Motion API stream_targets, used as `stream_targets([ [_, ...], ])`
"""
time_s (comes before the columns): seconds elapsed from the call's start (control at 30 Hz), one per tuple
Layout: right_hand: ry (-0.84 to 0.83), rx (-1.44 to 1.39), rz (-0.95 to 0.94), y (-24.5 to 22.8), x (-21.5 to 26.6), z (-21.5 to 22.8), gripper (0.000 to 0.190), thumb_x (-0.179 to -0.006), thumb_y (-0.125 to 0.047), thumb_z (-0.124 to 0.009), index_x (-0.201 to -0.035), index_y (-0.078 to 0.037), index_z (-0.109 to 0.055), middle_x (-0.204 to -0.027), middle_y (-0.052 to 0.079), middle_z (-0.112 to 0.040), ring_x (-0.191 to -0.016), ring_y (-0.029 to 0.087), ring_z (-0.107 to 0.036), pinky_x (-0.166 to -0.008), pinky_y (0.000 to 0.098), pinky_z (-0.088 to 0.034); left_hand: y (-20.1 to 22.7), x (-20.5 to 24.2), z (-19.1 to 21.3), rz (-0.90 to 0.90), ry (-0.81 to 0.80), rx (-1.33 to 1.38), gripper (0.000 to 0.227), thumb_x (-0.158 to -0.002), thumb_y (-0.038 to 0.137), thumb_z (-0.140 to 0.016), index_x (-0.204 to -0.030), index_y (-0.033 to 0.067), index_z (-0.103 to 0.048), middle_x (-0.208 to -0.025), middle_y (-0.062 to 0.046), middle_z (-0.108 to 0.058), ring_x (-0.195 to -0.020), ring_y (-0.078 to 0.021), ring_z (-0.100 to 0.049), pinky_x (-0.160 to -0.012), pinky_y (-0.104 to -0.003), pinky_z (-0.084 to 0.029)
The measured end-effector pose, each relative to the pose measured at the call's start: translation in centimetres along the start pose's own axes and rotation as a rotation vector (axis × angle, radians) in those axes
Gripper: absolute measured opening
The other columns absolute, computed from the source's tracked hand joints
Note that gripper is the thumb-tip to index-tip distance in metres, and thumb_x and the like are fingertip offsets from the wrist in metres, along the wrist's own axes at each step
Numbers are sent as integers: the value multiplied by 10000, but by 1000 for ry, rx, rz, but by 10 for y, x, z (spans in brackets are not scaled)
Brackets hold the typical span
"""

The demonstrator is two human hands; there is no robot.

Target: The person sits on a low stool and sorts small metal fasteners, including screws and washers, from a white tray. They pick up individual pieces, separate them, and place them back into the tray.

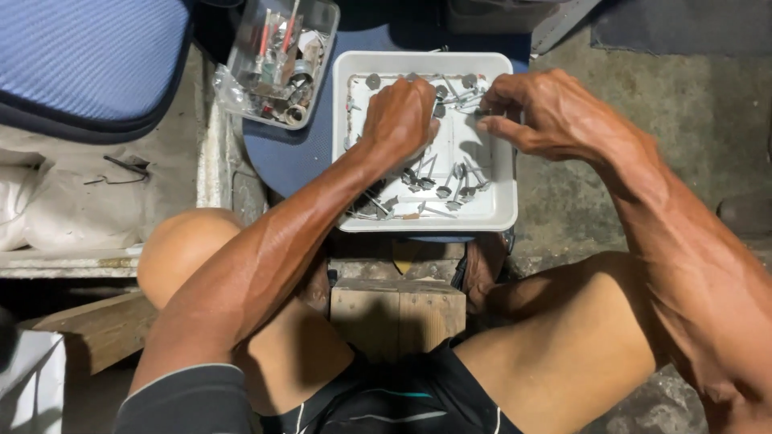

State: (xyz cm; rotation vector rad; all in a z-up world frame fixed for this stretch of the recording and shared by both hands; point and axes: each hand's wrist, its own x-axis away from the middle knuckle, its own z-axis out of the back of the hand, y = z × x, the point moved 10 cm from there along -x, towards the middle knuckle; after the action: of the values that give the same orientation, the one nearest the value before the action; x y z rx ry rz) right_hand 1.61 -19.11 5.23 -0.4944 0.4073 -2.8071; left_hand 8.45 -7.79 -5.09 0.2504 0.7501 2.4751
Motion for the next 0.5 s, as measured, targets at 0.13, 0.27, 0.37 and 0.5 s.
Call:
stream_targets([
  [0.13, 21, -18, 59, -7, -2, 1, 230, -1027, -239, -656, -1140, -45, -706, -958, 127, -753, -780, 319, -697, -664, 468, -512, -8, -10, -15, -75, 114, -2, 357, -898, -99, -409, -678, 168, -500, -522, 67, -370, -417, -121, -370, -358, -306, -432],
  [0.27, 56, -36, 126, -10, -6, -2, 185, -1039, -210, -637, -1107, -43, -681, -922, 111, -729, -732, 294, -669, -648, 449, -492, -13, -8, -12, -69, 135, -34, 291, -813, -7, -607, -728, 191, -412, -641, 46, -362, -529, -138, -342, -421, -340, -396],
  [0.37, 48, -39, 109, -7, -5, -3, 233, -1051, -243, -628, -1129, -31, -685, -954, 127, -738, -774, 308, -685, -675, 460, -512, -20, -12, -22, -26, 111, -38, 322, -861, 34, -704, -770, 183, -434, -686, 29, -421, -559, -147, -371, -424, -333, -408],
  [0.5, 56, -36, 127, -11, -5, -3, 241, -1063, -260, -624, -1120, -36, -693, -957, 114, -743, -786, 301, -696, -693, 454, -520, -18, -13, -25, -111, 184, -66, 291, -887, -61, -460, -738, 187, -427, -619, 63, -303, -502, -120, -302, -387, -317, -342],
])
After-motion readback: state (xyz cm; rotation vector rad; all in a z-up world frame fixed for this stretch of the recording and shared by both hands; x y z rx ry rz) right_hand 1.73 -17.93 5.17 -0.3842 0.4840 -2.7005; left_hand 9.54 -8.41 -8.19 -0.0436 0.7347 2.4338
